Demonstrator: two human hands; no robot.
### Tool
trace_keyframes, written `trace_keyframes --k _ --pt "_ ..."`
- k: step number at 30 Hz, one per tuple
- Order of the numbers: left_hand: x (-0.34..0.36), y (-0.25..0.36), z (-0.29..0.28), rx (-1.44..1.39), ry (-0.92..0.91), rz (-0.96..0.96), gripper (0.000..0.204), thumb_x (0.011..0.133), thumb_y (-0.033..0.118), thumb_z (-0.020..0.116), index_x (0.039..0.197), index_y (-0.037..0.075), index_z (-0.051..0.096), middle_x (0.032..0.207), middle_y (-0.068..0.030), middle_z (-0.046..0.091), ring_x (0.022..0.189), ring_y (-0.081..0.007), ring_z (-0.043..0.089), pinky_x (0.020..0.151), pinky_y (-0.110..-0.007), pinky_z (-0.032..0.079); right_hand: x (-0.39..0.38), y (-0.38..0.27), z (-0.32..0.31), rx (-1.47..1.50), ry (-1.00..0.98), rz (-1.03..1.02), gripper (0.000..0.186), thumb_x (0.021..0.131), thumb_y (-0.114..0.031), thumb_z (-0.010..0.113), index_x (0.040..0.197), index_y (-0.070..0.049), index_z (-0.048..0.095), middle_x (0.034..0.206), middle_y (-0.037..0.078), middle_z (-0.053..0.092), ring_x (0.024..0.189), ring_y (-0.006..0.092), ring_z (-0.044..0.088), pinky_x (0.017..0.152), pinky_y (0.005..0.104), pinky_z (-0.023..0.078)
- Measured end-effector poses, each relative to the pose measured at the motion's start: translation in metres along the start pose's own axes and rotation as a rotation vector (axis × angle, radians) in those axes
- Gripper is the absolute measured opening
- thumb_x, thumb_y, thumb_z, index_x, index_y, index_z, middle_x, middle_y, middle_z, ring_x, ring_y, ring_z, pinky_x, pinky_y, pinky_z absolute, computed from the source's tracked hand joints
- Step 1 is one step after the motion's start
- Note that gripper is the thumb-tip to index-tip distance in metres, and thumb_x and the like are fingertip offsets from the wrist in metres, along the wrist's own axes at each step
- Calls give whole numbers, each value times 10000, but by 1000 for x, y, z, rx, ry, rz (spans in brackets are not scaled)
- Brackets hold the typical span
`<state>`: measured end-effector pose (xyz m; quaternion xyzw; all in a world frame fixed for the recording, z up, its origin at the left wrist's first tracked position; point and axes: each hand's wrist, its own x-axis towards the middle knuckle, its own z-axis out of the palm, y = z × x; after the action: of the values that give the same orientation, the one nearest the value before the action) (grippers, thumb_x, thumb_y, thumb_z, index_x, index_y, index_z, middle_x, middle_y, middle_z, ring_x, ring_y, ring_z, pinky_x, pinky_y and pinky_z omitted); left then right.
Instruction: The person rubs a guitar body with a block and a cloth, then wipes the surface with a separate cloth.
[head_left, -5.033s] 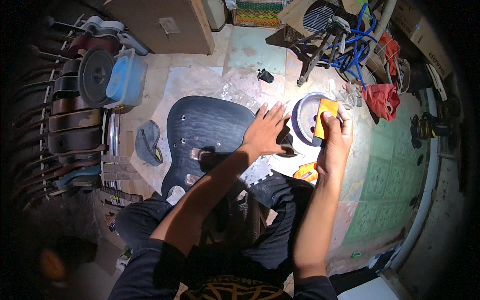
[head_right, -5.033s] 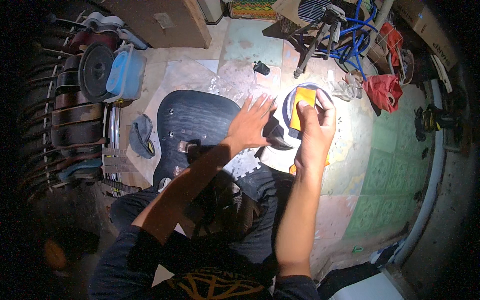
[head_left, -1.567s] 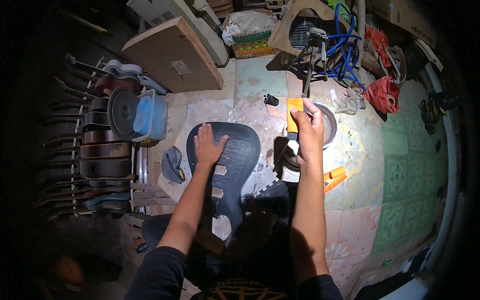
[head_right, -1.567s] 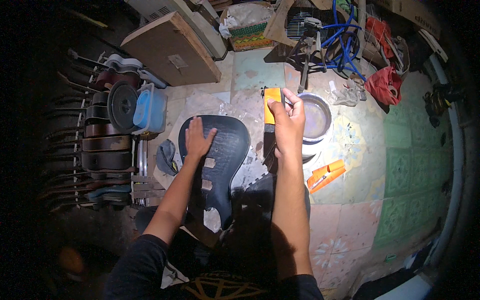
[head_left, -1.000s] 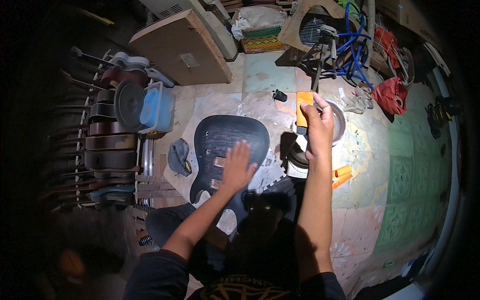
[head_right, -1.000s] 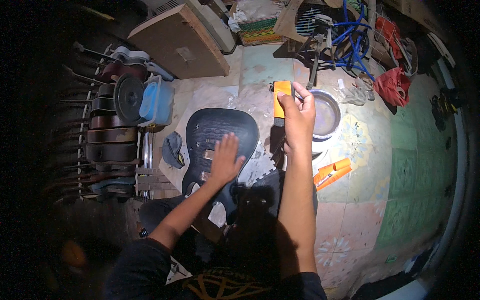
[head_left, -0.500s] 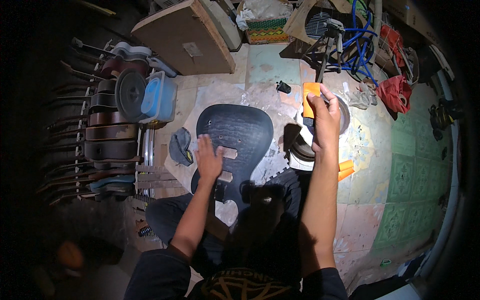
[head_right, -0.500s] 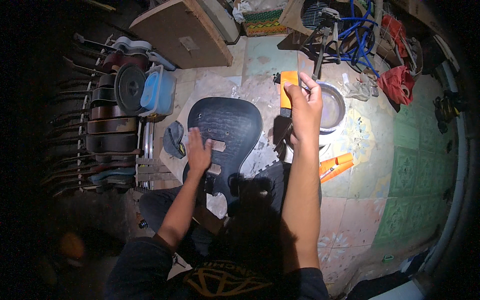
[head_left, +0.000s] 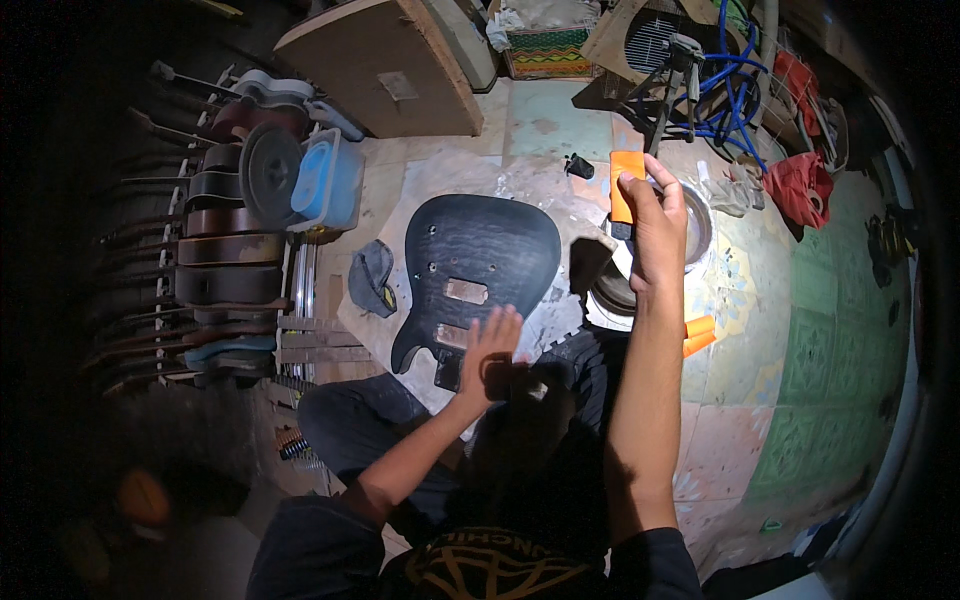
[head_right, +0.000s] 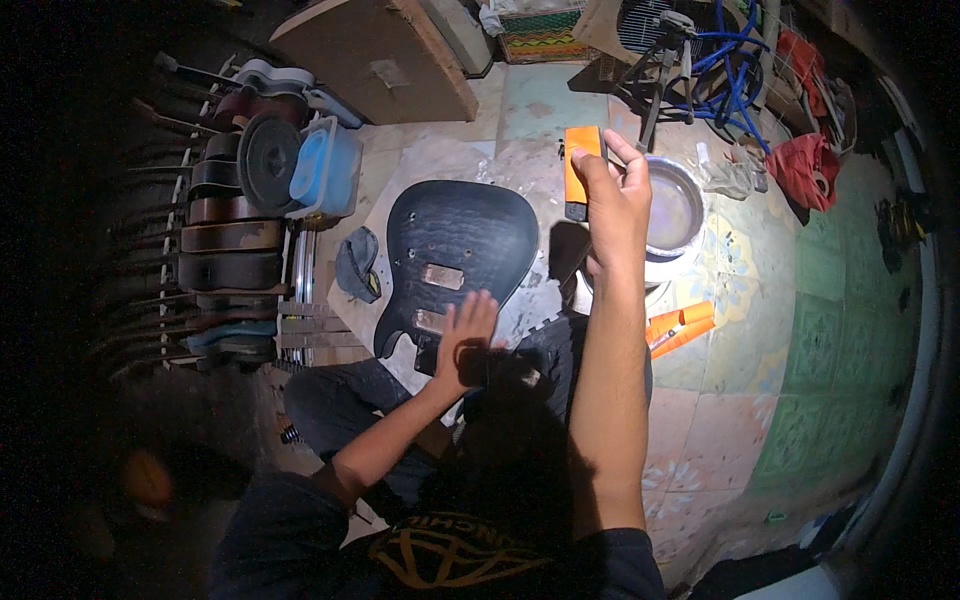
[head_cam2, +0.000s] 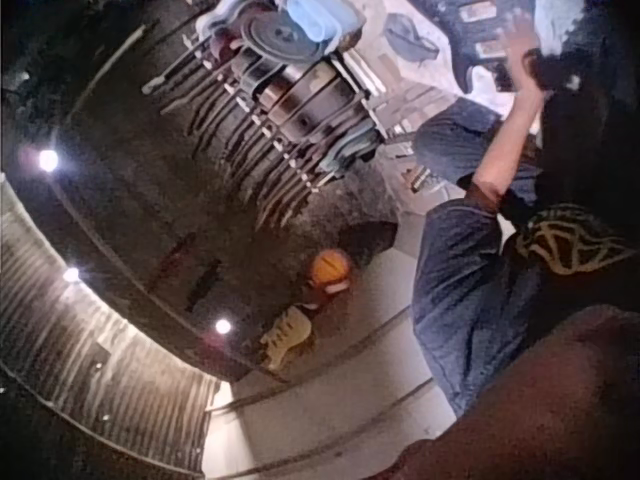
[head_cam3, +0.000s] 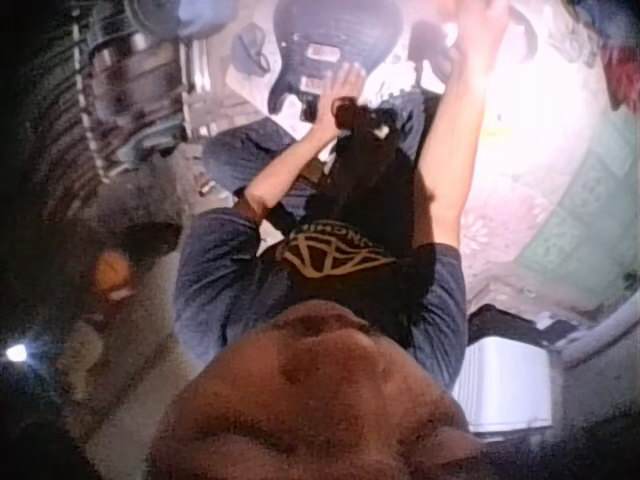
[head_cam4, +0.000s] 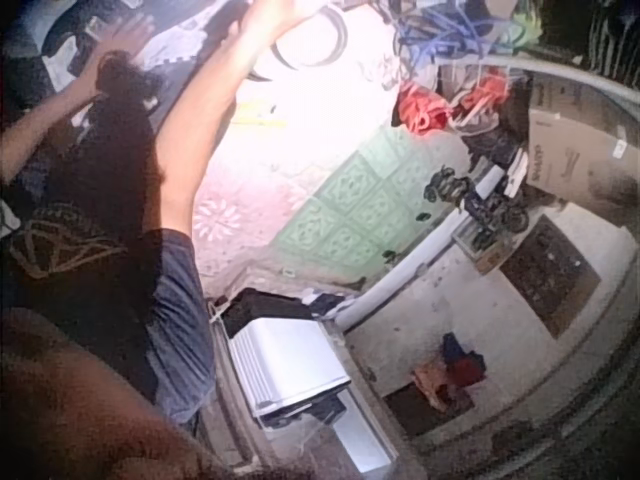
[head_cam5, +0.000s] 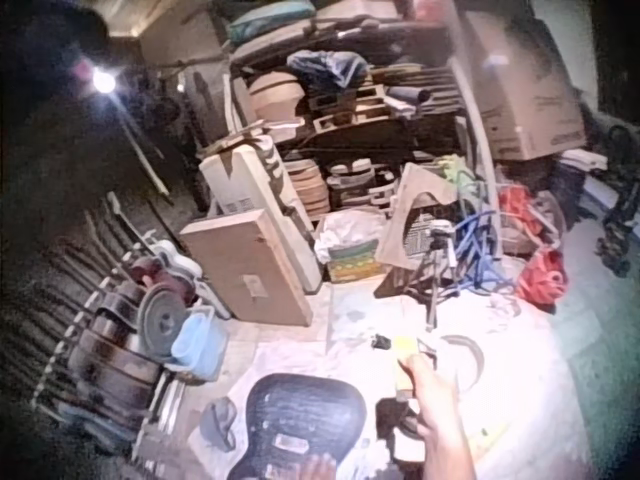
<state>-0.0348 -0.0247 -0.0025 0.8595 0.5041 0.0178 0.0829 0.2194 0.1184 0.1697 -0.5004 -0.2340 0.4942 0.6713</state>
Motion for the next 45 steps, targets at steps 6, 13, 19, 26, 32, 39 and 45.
trace_keyframes --k 6,13,19,26,32,39,45 --pt "1 -27 -18 11 -31 -70 748 969 463 481 1531 3 304 1607 -203 281 1505 -344 237 1200 -540 177 2 4 -3 32 11 0 548 878 -91 689 1360 36 461 1061 136 666 962 151 642 874 280 499" --pt "22 -137 0 -188 174 -617 745 1029 423 436 1543 -63 204 1604 -279 215 1502 -408 194 1207 -540 152 2 -1 -2 25 13 7 542 879 -89 686 1360 32 467 1058 138 666 949 150 638 860 285 499" --pt "74 -142 4 -81 218 -528 670 1046 375 394 1527 -69 247 1599 -288 217 1497 -419 196 1195 -559 179 -1 -6 0 -22 19 7 531 886 -83 679 1359 31 466 1046 131 670 936 142 636 850 278 499" --pt "152 -124 -9 14 196 -317 603 1023 346 433 1504 -11 356 1587 -196 325 1476 -369 287 1193 -543 212 1 -10 6 -14 20 32 523 887 -70 678 1354 29 465 1036 125 669 927 131 634 845 264 498" --pt "164 -26 -13 -10 104 73 626 1011 359 442 1513 -1 345 1585 -191 332 1476 -344 298 1202 -520 208 4 -3 7 -54 13 21 519 885 -71 684 1351 30 478 1045 127 661 939 131 635 847 263 502" --pt "160 -30 -10 -55 116 135 642 998 363 483 1510 0 351 1585 -193 332 1475 -341 304 1201 -508 220 0 -7 8 -94 21 29 523 883 -66 682 1353 37 476 1057 134 655 954 135 641 855 261 507" --pt "165 -137 -9 14 142 -429 618 1036 381 411 1511 -9 348 1587 -191 328 1490 -338 270 1198 -518 218 4 -12 5 -87 22 12 524 876 -66 681 1350 35 481 1058 135 657 944 139 643 851 263 509"
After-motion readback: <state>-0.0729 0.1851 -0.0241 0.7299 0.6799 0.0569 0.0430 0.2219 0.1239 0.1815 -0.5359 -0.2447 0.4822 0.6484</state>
